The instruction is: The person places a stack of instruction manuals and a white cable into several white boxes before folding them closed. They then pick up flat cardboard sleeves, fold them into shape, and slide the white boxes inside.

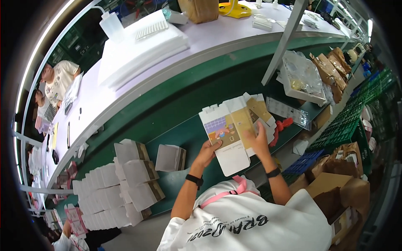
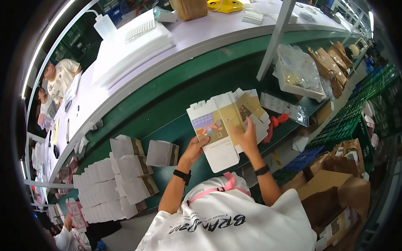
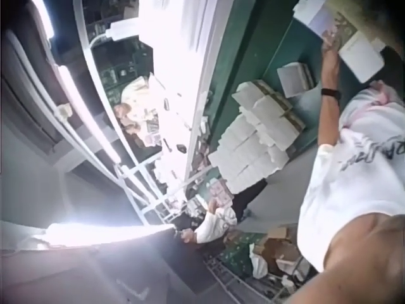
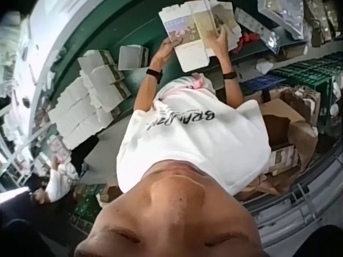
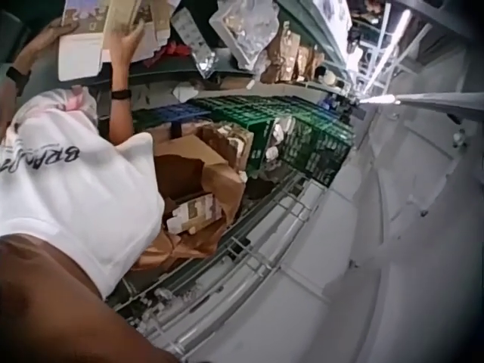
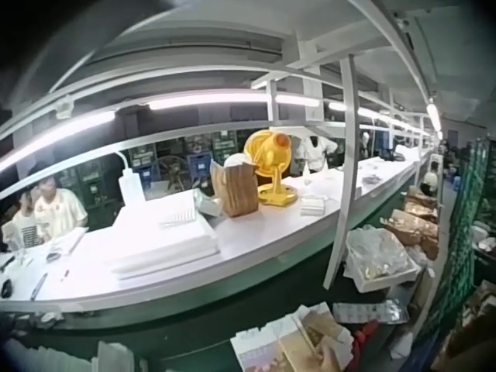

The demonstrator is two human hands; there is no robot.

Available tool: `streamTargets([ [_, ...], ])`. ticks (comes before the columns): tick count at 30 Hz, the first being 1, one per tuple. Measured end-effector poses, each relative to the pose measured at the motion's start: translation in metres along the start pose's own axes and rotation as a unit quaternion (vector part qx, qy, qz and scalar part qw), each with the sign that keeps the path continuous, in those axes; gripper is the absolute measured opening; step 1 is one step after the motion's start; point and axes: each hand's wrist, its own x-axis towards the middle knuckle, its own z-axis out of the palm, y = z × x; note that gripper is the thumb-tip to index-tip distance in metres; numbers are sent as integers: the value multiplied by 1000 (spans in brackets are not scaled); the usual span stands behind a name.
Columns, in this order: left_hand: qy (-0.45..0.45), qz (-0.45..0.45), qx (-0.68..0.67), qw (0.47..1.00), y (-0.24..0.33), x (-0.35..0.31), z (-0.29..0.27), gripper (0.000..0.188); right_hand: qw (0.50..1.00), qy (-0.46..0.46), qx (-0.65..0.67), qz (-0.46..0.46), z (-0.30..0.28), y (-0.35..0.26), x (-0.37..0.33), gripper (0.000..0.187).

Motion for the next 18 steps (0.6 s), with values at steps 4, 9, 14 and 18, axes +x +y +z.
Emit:
streamTargets([
  [4,-6,0,-39,999,18,-1,-1,25,850,-301,339,267,-25,4,38,33],
  [9,39,38,-1,998,21,-9,2,25,884,-254,310,241,-33,-3,57,28],
  [14,97,82,19,992,36,-39,5,25,965,-186,100,158,-34,50,77,30],
  [18,116,127,112,979,50,-79,-11,27,989,-132,31,61,-8,2,76,32],
])
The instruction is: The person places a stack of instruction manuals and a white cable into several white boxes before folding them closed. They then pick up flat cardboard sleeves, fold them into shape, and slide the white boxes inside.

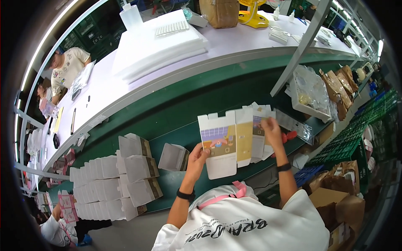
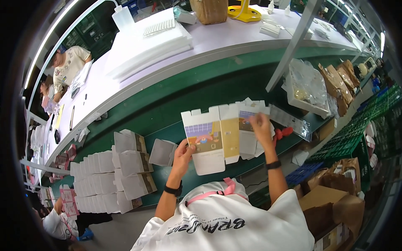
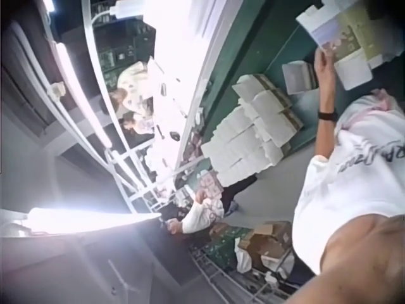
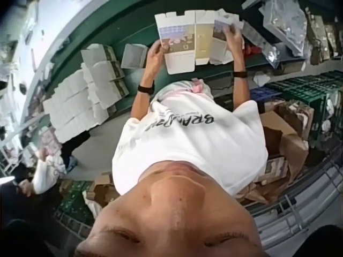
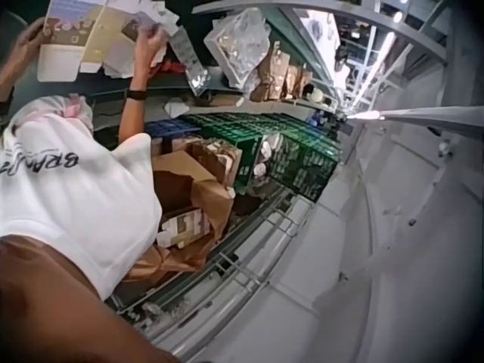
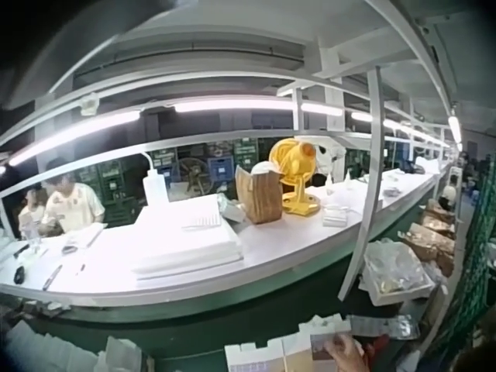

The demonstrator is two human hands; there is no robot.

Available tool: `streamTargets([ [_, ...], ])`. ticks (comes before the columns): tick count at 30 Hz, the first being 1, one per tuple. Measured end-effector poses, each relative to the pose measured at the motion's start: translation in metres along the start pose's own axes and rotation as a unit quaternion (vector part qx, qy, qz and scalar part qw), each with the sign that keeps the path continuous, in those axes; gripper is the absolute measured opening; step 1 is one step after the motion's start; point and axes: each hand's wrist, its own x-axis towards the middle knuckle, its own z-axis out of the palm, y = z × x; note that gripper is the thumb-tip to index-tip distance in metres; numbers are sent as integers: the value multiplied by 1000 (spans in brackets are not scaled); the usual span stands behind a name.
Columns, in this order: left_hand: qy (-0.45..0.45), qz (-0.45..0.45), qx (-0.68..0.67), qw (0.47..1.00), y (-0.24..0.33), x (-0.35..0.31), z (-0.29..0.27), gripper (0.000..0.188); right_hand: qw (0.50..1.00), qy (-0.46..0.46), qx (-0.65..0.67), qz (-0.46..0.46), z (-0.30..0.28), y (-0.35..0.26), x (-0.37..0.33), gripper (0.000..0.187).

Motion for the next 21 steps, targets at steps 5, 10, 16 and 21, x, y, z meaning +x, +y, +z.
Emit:
streamTargets([
  [5,2,135,68,989,16,-45,-8,36,941,-148,303,-5,50,-124,-60,40],
  [10,40,219,115,968,47,-77,0,42,917,-257,307,-9,60,-137,-67,32],
  [16,134,331,168,919,66,-85,15,58,860,-358,362,-27,52,-148,-85,42],
  [21,189,204,-10,960,50,-87,-7,71,775,-405,484,29,37,-199,-116,52],
])
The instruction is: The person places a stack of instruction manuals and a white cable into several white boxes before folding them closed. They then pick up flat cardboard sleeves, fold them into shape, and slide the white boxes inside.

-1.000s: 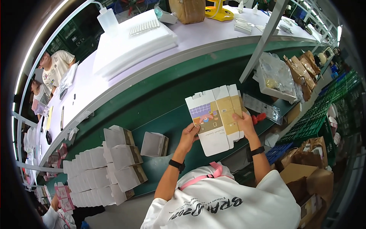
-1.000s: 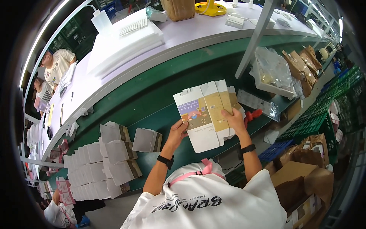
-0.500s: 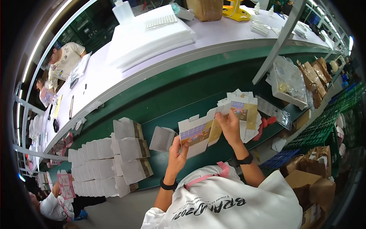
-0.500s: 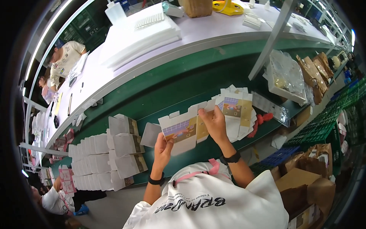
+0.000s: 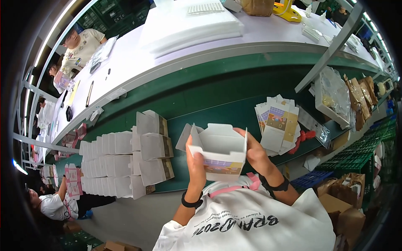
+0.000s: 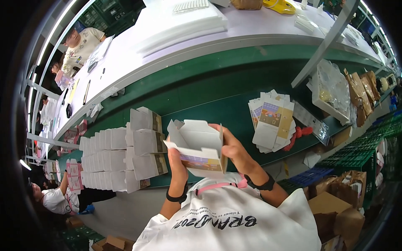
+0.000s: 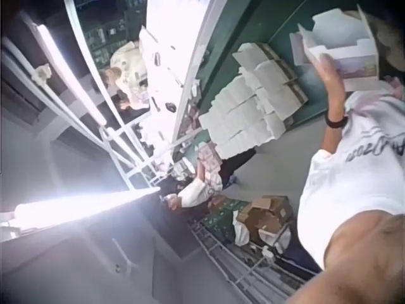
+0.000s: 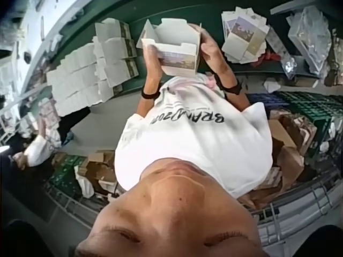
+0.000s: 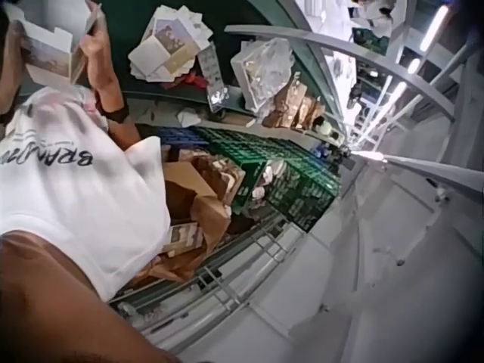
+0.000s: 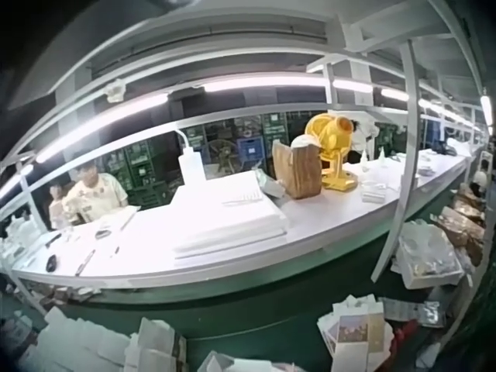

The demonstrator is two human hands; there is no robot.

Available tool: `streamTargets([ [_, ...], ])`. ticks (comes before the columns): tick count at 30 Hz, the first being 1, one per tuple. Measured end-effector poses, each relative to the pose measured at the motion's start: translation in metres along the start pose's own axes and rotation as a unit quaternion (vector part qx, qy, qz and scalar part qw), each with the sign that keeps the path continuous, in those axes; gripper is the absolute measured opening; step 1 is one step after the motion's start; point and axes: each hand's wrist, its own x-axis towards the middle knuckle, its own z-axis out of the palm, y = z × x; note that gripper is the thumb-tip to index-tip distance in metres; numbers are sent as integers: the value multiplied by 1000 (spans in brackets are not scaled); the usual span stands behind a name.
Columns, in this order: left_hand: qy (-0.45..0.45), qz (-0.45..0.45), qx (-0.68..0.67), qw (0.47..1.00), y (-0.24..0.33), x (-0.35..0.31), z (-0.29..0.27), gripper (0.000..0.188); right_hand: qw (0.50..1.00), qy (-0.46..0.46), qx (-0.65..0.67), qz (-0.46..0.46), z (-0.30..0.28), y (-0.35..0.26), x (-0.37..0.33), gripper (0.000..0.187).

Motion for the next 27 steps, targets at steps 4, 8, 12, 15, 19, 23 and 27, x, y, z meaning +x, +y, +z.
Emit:
streamTargets([
  [4,38,-26,17,999,12,-2,10,71,997,70,-12,16,20,1,-1,54],
  [8,43,90,127,987,28,-8,25,68,987,133,-81,-24,21,9,-3,55],
  [12,-68,251,255,931,41,-10,19,61,975,197,-13,-100,27,2,1,48],
  [15,-114,259,257,924,41,-7,5,56,972,185,-21,-141,25,7,-3,42],
  [19,-105,219,201,949,39,-12,-3,51,982,105,-99,-124,14,11,-12,34],
  [23,-110,211,192,952,46,-14,-3,51,997,52,-48,-22,12,-4,-9,29],
  [27,-129,192,198,952,54,-16,-3,52,996,-73,-43,-10,7,-30,-3,30],
])
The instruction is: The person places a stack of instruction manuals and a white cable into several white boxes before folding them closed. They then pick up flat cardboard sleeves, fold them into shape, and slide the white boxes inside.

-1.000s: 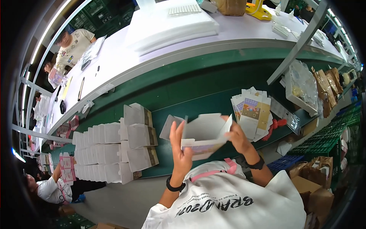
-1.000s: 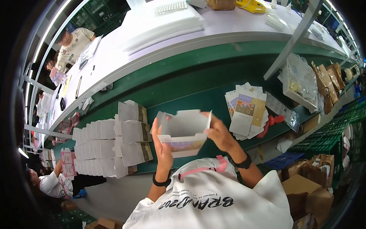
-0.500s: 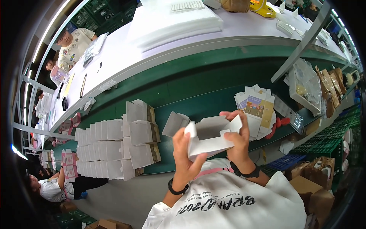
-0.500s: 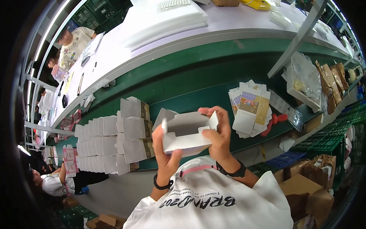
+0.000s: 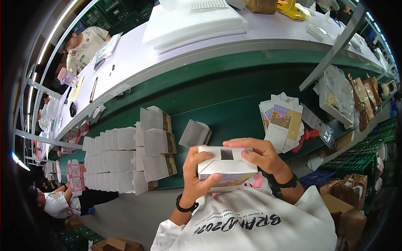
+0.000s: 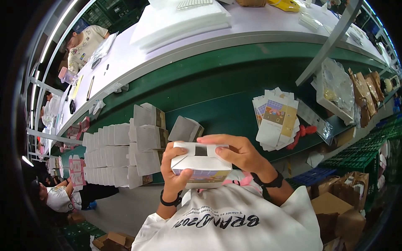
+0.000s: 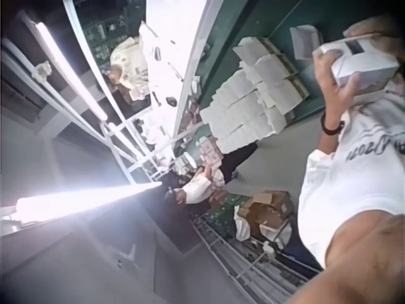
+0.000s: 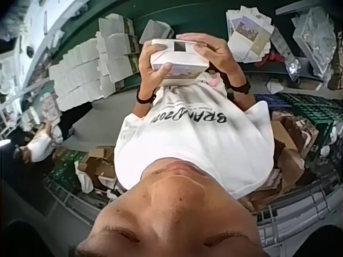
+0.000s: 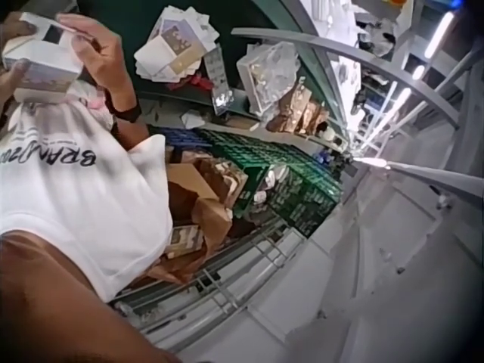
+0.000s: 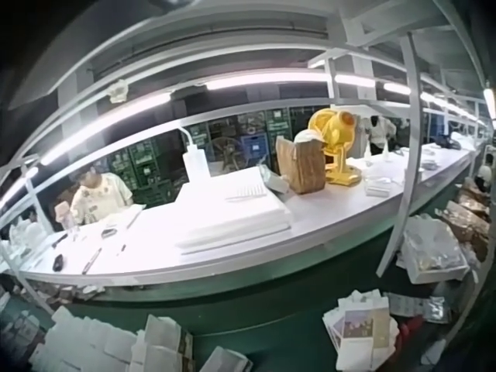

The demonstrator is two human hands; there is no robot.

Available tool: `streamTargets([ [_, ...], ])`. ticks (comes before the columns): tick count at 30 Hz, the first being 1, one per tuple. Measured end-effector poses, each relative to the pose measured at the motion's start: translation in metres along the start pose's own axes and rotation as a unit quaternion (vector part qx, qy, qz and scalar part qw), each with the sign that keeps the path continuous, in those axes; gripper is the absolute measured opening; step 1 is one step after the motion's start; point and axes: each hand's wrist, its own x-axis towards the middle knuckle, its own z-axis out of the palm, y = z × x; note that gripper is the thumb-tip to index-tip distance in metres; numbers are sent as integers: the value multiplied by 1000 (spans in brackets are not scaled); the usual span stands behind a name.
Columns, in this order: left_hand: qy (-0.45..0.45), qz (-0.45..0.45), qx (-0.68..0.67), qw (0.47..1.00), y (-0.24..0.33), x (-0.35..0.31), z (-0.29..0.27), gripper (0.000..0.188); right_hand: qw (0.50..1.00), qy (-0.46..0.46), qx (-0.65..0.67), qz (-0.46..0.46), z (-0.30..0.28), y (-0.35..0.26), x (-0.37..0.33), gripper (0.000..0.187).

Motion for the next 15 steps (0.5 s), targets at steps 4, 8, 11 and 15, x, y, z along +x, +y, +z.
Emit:
streamTargets([
  [4,-64,56,34,996,5,9,-2,60,991,-115,-55,36,-14,-9,7,35],
  [8,-51,56,38,996,13,10,3,76,981,-125,-126,76,-8,-11,13,40],
  [11,-29,44,30,998,12,10,6,86,962,-133,-217,96,2,-17,13,39],
  [15,-21,54,24,998,4,10,10,95,932,-139,-329,65,7,-19,14,41],
])
